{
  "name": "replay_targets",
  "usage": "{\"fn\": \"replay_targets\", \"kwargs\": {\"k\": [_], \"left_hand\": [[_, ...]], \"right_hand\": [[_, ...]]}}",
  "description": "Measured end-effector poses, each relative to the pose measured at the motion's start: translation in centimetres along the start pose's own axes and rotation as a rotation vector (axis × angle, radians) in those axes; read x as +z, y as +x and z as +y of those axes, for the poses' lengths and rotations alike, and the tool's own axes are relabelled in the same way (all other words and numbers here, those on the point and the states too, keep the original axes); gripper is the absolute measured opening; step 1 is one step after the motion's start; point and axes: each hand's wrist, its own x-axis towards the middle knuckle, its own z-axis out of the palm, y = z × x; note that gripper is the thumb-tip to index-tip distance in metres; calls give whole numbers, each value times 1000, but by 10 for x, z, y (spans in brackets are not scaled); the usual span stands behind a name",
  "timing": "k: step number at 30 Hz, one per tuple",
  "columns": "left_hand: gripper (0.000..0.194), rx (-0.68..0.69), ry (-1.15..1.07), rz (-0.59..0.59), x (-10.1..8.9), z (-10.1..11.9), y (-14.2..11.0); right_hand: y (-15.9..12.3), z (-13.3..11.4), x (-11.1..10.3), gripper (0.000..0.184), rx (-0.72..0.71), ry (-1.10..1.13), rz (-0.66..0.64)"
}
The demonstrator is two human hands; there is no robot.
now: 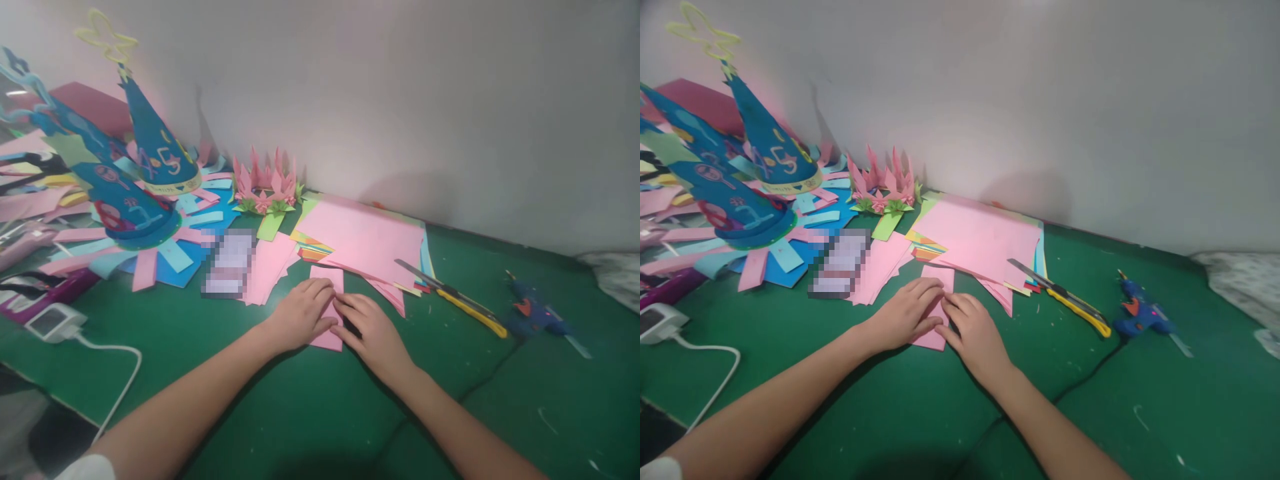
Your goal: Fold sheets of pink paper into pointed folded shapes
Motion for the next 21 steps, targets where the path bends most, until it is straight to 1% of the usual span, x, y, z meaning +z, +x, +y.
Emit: {"fn": "replay_targets", "kwargs": {"k": [4,8,11,17,21], "left_hand": [[39,-8,39,-24,1,1,0],[47,-35,84,-27,6,0,-2],[51,-31,120,-40,7,1,-3],[52,-24,219,-43,8,0,-4],[52,-17,229,-45,7,-2,-5]], "right_hand": [[0,-1,0,34,5,10,-1],[0,0,1,36,-9,-11,-8],[0,2,0,37,-18,-13,-22],[0,3,0,37,-37,-20,-16],[-1,3,0,38,-36,-12,-27]]}}
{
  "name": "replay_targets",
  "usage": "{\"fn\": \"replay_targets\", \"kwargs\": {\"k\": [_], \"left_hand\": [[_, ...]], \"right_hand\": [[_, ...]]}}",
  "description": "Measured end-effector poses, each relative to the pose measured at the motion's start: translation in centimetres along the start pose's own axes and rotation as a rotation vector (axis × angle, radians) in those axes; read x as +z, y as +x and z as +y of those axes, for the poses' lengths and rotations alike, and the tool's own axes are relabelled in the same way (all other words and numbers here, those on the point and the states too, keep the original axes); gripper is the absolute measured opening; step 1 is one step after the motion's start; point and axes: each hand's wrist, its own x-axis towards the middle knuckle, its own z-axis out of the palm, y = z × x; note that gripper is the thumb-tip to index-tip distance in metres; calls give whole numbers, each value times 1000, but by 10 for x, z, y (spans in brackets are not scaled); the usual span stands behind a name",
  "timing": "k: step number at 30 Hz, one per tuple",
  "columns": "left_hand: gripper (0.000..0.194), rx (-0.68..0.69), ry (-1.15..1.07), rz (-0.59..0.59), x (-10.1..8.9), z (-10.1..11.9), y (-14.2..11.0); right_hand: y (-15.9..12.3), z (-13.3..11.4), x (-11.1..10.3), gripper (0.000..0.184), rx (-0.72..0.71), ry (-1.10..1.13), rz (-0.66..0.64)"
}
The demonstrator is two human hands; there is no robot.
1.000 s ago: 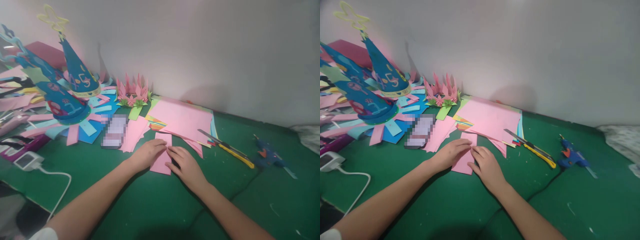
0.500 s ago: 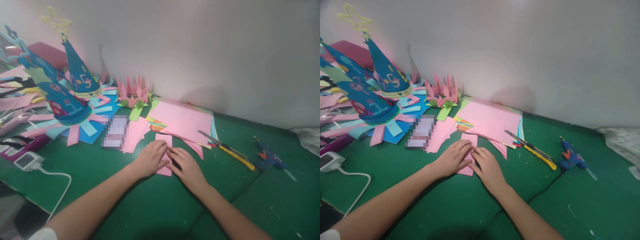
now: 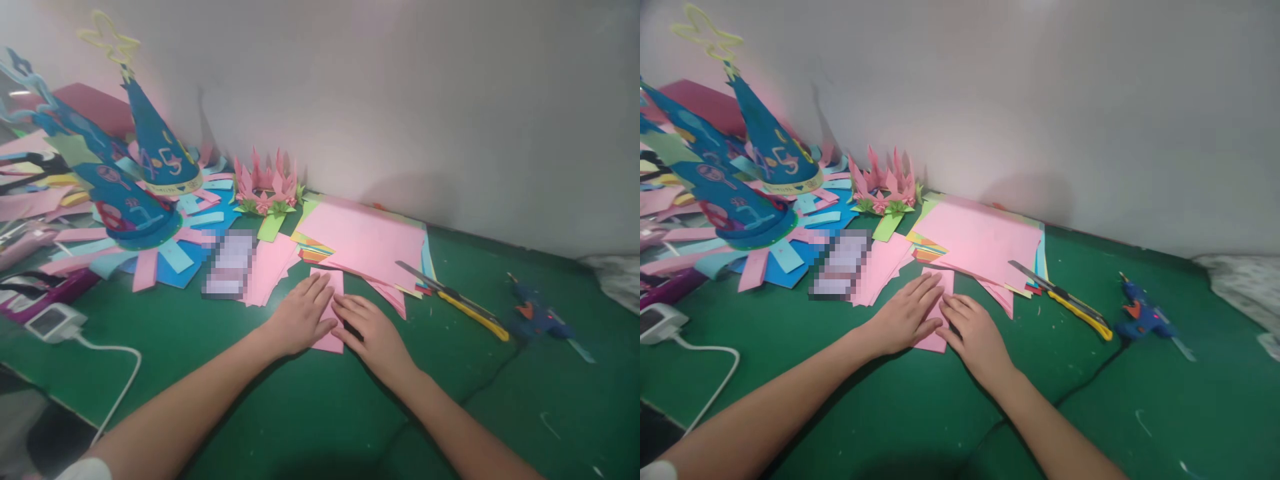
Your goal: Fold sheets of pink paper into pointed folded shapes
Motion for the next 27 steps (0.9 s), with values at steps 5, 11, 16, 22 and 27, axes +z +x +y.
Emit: {"fn": "replay_targets", "kwargs": {"k": [5,11,16,22,27], "left_hand": [[50,2,-20,-4,-3,-2,0],[52,8,20,-18,-1,-2,0],[53,8,34,-7,3,-2,-1],[54,13,50,-7,5,-2,-1],[55,13,57,1,8,-3,-2]], "right_hand": [[0,1,-1,38,9,10,-38],[0,1,0,37,-4,14,-8],[0,0,-1,34,28,5,28],[3,2,-4,31,85,-28,11],[8,7,-7,39,96,-64,-51]]}}
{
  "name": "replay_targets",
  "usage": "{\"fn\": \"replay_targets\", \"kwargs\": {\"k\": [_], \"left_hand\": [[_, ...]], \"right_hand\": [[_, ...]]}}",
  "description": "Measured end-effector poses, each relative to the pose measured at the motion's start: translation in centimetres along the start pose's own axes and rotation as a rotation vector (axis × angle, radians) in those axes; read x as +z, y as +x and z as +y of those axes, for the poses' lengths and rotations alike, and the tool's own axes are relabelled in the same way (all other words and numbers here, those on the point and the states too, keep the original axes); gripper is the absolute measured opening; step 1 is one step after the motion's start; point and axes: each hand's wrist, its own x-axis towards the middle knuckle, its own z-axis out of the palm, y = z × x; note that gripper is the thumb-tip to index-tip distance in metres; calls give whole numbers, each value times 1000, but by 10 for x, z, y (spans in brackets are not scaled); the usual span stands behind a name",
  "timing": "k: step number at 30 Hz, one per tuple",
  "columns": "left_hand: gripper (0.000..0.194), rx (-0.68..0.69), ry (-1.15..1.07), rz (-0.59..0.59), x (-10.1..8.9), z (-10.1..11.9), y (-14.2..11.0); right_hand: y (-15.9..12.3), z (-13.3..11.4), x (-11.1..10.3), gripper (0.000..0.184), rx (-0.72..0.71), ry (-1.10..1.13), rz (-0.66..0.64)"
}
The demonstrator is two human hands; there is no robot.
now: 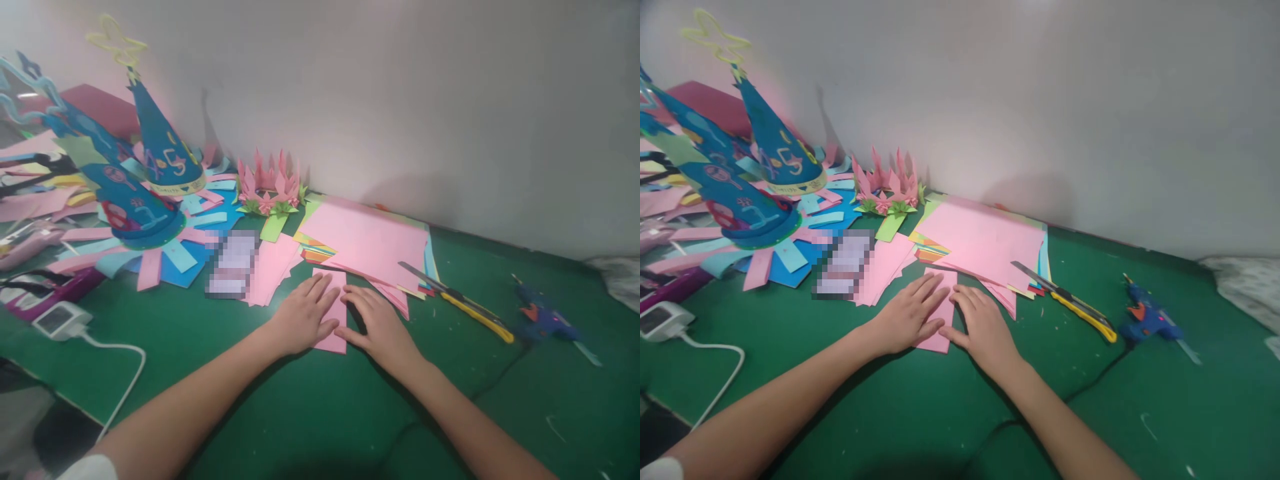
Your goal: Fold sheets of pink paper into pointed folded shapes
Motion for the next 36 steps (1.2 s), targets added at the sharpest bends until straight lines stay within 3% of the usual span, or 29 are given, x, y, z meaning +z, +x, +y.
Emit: {"fn": "replay_targets", "kwargs": {"k": [12,17,25,30,36], "left_hand": [[56,-12,-2,-7,0,0,-1],[50,2,8,-1,-6,0,1],[39,18,-7,17,-12,0,6],[36,-2,-44,24,-14,-1,6],[35,-29,-67,33,-19,-4,5]], "right_hand": [[13,8,-7,66,92,31,-100],[9,8,-6,54,46,20,-56],[-3,-3,-15,21,-211,-5,30],[-11,-10,-19,24,-463,161,-32],[-11,-6,-9,47,-261,502,-110]]}}
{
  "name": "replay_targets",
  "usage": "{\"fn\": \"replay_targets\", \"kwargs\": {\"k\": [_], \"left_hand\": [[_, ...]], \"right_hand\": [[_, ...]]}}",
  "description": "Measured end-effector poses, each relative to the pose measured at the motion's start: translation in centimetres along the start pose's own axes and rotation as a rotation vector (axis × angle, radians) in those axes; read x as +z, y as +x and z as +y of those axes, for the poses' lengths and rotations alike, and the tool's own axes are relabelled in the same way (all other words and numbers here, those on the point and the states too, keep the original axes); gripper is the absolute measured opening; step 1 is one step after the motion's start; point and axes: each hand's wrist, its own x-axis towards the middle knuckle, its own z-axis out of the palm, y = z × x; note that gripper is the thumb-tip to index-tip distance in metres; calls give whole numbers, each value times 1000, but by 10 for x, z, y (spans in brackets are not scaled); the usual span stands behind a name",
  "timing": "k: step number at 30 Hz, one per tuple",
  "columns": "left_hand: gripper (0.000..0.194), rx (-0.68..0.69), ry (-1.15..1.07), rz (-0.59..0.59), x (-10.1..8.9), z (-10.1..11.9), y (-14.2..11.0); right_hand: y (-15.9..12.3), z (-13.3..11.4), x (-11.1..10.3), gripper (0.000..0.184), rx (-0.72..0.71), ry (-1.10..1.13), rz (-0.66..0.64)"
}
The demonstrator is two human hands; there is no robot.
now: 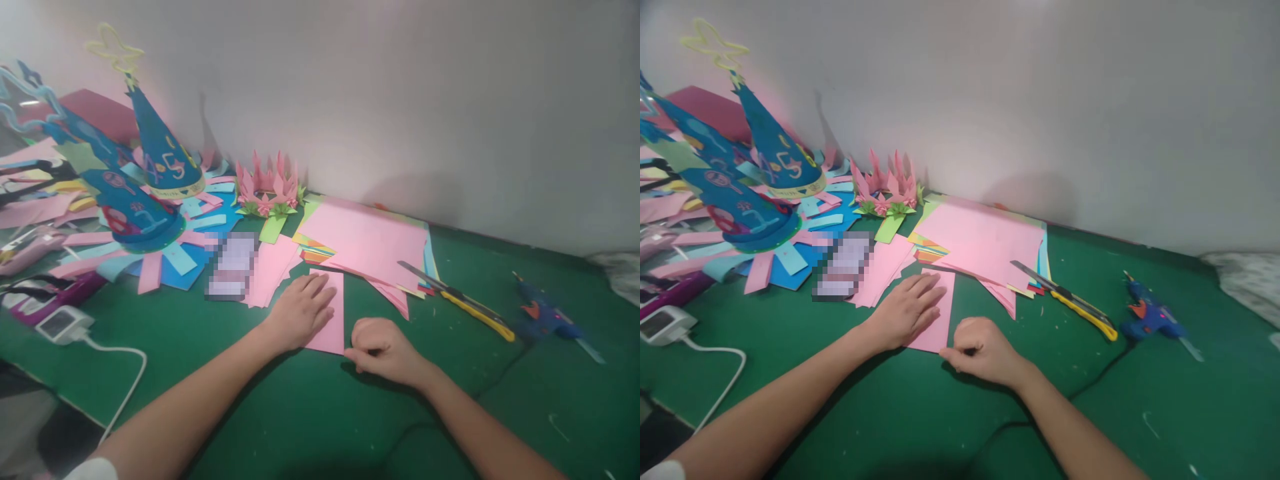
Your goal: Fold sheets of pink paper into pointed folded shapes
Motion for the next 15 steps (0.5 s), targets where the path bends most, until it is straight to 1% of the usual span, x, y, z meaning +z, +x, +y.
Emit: {"fn": "replay_targets", "kwargs": {"k": [3,5,7,9,11,15], "left_hand": [[30,-36,-29,26,-2,-3,1],[27,-86,-50,35,-2,-4,2],[22,-134,-76,46,0,-5,3],[18,-147,-106,75,2,-6,2],[18,-141,-125,105,5,-6,1],[33,-138,-143,139,8,-6,-1]], "right_hand": [[2,6,-1,40,120,-9,103],[3,8,-2,29,211,-76,188],[5,9,-2,19,271,-132,244],[7,10,-2,16,286,-165,256],[8,11,-1,18,267,-187,247],[9,13,0,28,226,-248,241]]}}
